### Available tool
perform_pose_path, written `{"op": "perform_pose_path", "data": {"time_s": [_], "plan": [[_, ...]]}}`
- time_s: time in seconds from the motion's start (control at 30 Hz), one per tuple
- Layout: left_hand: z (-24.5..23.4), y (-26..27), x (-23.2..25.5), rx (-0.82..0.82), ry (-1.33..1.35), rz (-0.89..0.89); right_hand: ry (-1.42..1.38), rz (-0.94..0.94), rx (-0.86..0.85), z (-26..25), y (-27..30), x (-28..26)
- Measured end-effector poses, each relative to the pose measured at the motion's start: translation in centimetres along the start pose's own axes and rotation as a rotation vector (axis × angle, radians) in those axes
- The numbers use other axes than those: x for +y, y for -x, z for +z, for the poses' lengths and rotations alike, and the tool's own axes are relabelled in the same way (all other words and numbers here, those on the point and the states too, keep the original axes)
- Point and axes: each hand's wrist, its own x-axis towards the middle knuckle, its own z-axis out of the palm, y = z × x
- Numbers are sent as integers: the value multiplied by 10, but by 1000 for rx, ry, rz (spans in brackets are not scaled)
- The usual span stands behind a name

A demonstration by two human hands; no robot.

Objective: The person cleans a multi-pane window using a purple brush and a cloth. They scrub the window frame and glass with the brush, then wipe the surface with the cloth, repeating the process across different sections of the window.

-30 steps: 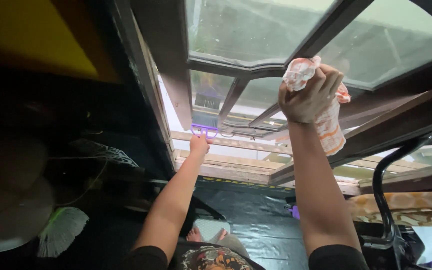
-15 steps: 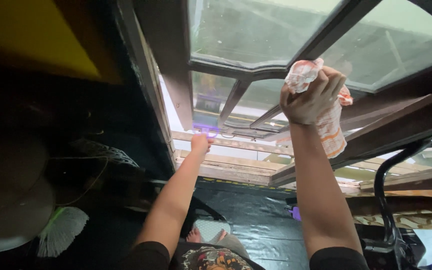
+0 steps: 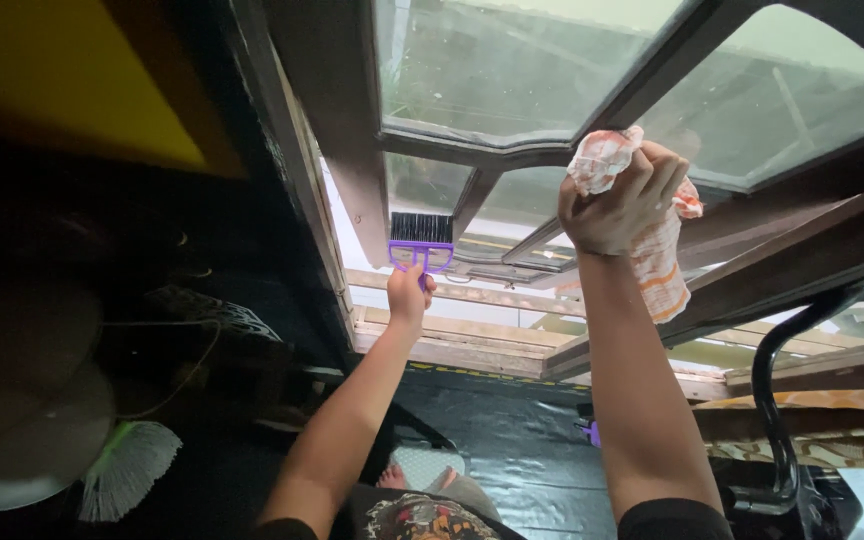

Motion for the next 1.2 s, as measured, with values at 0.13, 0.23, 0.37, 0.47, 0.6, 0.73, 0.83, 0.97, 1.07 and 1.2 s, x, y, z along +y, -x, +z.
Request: {"op": "perform_pose_path", "data": {"time_s": [0.13, 0.23, 0.37, 0.47, 0.6, 0.73, 0.83, 0.97, 1.07, 1.2], "plan": [[20, 32, 42, -52, 26, 100, -17, 16, 16, 5, 7, 4], [15, 12, 35, -71, -8, 52, -16, 12, -6, 1, 2, 1], [0, 1, 22, 31, -161, -92, -12, -5, -14, 2, 4, 4], [4, 11, 35, 19, -148, -25, -7, -23, -12, -1, 4, 5], [36, 69, 111, -170, 16, 51, -54, 50, -69, -8, -7, -13], [48, 94, 135, -315, 13, 304, -48, 49, -80, -11, -8, -14], [51, 87, 142, -365, -51, 428, -62, 39, -51, -10, -9, -14], [42, 69, 120, -178, -96, 7, -71, 27, -57, -10, -10, -14], [37, 77, 115, -14, -185, -172, -55, 25, -45, -10, -9, -13], [39, 93, 126, -116, -95, 70, -58, 11, -76, -9, -5, -9]]}}
